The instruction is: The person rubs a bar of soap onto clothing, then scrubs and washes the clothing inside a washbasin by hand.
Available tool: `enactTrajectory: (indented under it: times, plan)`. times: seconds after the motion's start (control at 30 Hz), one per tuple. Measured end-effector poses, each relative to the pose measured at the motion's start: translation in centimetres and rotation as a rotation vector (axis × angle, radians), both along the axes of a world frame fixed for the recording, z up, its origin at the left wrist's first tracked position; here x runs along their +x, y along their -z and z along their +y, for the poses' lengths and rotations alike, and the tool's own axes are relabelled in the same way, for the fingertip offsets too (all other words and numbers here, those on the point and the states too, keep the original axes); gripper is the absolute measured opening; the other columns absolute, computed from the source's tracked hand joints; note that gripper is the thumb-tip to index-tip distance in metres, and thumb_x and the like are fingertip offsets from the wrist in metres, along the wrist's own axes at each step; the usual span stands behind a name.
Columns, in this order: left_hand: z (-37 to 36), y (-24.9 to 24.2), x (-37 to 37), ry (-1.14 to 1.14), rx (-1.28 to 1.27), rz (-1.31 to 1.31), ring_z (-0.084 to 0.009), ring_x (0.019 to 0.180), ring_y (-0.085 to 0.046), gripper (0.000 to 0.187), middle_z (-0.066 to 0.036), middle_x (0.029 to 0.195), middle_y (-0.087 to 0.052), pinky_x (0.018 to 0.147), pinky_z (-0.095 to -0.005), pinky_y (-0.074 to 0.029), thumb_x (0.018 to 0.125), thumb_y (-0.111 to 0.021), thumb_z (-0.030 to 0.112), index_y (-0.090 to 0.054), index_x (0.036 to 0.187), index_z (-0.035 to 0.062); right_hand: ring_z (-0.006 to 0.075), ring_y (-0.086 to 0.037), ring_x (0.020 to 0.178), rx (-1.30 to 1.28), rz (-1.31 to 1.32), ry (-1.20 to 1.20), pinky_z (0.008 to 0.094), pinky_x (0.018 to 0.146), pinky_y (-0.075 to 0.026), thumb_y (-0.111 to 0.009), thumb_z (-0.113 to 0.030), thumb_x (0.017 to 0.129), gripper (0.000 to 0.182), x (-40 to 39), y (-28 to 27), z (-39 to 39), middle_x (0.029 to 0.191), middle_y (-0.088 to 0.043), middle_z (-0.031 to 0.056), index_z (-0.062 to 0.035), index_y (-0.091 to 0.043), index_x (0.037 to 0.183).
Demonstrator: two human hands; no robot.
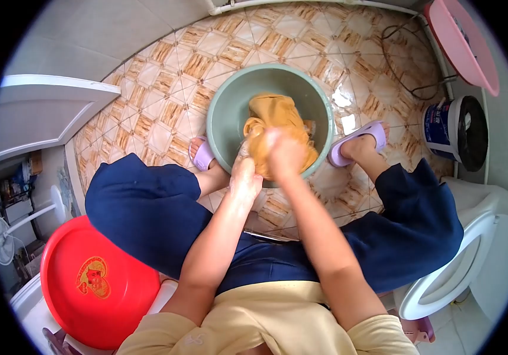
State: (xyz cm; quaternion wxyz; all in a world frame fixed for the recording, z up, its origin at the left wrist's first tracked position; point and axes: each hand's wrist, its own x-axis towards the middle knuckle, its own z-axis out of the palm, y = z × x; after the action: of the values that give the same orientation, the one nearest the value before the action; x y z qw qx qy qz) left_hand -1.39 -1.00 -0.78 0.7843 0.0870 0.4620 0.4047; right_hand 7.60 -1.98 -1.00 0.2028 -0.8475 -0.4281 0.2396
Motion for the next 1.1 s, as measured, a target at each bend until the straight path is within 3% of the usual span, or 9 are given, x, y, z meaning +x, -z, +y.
enactTrajectory:
  times: [0.17, 0.33, 0.47, 0.63, 0.77, 0.83, 0.93, 1.03, 1.1]
  plan:
    - [1.2, -5.0, -0.3, 0.072, 0.255, 0.085, -0.0228, 0.106, -0.06, 0.056, -0.013, 0.113, -0.06, 0.09, -0.0325, -0.05, 0.068, -0.052, -0.017, -0.047, 0.122, -0.0024, 0.0346, -0.064, 0.078, -0.016, 0.195, 0.146, 0.0423, 0.073, -0.049, -0.063, -0.027, 0.081, 0.024, 7.7, 1.2, -0.8, 0.08, -0.066, 0.0145, -0.0097, -0.06, 0.096]
    - [2.9, -7.9, -2.5, 0.247, 0.386, 0.096, -0.022, 0.101, -0.061, 0.055, -0.011, 0.108, -0.062, 0.085, -0.0309, -0.052, 0.064, -0.051, -0.015, -0.05, 0.117, -0.0025, 0.0371, -0.029, 0.134, 0.532, 0.37, -0.214, 0.0381, 0.112, -0.021, -0.067, -0.011, 0.065, 0.076, 9.4, -1.5, 1.4, 0.14, -0.034, 0.0215, -0.0086, -0.038, 0.136]
    - [3.4, -6.8, -2.4, 0.095, 0.291, -0.018, -0.0261, 0.108, -0.057, 0.062, -0.014, 0.116, -0.058, 0.091, -0.0345, -0.049, 0.06, -0.047, -0.012, -0.048, 0.121, -0.0024, 0.0349, -0.043, 0.123, 0.191, -0.036, -0.303, 0.0419, 0.106, -0.03, -0.058, -0.009, 0.074, 0.048, 9.3, 0.2, 0.9, 0.128, -0.05, 0.0177, -0.0074, -0.051, 0.122]
    - [3.9, -2.5, -1.7, -0.045, -0.074, -0.019, -0.0318, 0.116, -0.051, 0.05, -0.015, 0.124, -0.054, 0.1, -0.0434, -0.041, 0.076, -0.051, 0.006, -0.046, 0.125, -0.0022, 0.024, -0.06, 0.077, 0.586, 0.784, 0.363, 0.0353, 0.069, -0.047, -0.042, -0.019, 0.091, 0.025, 8.7, 0.5, -0.3, 0.084, -0.061, 0.0172, 0.002, -0.055, 0.099]
    - [3.7, -5.2, 0.0, 0.123, -0.406, 0.016, -0.0265, 0.118, -0.05, 0.054, -0.01, 0.129, -0.052, 0.101, -0.0413, -0.039, 0.09, -0.055, 0.04, -0.045, 0.13, 0.0056, 0.0326, -0.057, 0.066, 0.366, 0.581, 0.059, 0.0436, 0.061, -0.043, -0.041, -0.023, 0.091, 0.025, 1.7, -2.5, -1.3, 0.072, -0.055, 0.0195, 0.0, -0.05, 0.09]
    - [3.6, -0.5, -1.4, 0.336, 0.004, -0.318, -0.0226, 0.109, -0.055, 0.055, -0.012, 0.121, -0.057, 0.097, -0.0383, -0.042, 0.094, -0.045, 0.047, -0.047, 0.129, 0.0056, 0.0427, -0.057, 0.072, 0.449, 0.43, -0.212, 0.0503, 0.063, -0.044, -0.049, -0.022, 0.084, 0.021, -2.9, -4.3, -2.2, 0.075, -0.056, 0.0262, -0.0013, -0.049, 0.086]
    - [2.4, 0.0, -2.1, 0.331, -0.022, -0.411, -0.0207, 0.108, -0.056, 0.05, -0.012, 0.12, -0.058, 0.093, -0.0368, -0.045, 0.097, -0.038, 0.044, -0.048, 0.128, 0.0056, 0.0408, -0.059, 0.068, 0.45, 0.389, -0.294, 0.0491, 0.061, -0.046, -0.055, -0.024, 0.08, 0.021, -4.3, -6.6, -2.0, 0.07, -0.059, 0.0222, -0.0032, -0.05, 0.084]
    - [-0.3, 8.6, -1.3, 0.248, 0.314, -1.137, -0.02, 0.11, -0.056, 0.041, -0.01, 0.122, -0.057, 0.092, -0.0356, -0.047, 0.098, -0.039, 0.031, -0.048, 0.128, 0.004, 0.0397, -0.06, 0.061, 0.357, 0.123, -0.273, 0.0491, 0.058, -0.047, -0.058, -0.028, 0.081, 0.023, -2.0, -3.3, -0.4, 0.063, -0.059, 0.0179, -0.0055, -0.055, 0.081]
    - [-0.9, -1.9, 1.0, 0.157, -0.189, 0.128, -0.0183, 0.108, -0.059, 0.038, -0.009, 0.122, -0.057, 0.088, -0.0336, -0.05, 0.096, -0.046, 0.028, -0.048, 0.126, 0.0047, 0.0371, -0.06, 0.06, 0.15, 0.067, 0.08, 0.0456, 0.056, -0.046, -0.061, -0.037, 0.081, 0.03, 2.0, 0.3, 1.5, 0.062, -0.059, 0.0188, -0.0069, -0.062, 0.078]
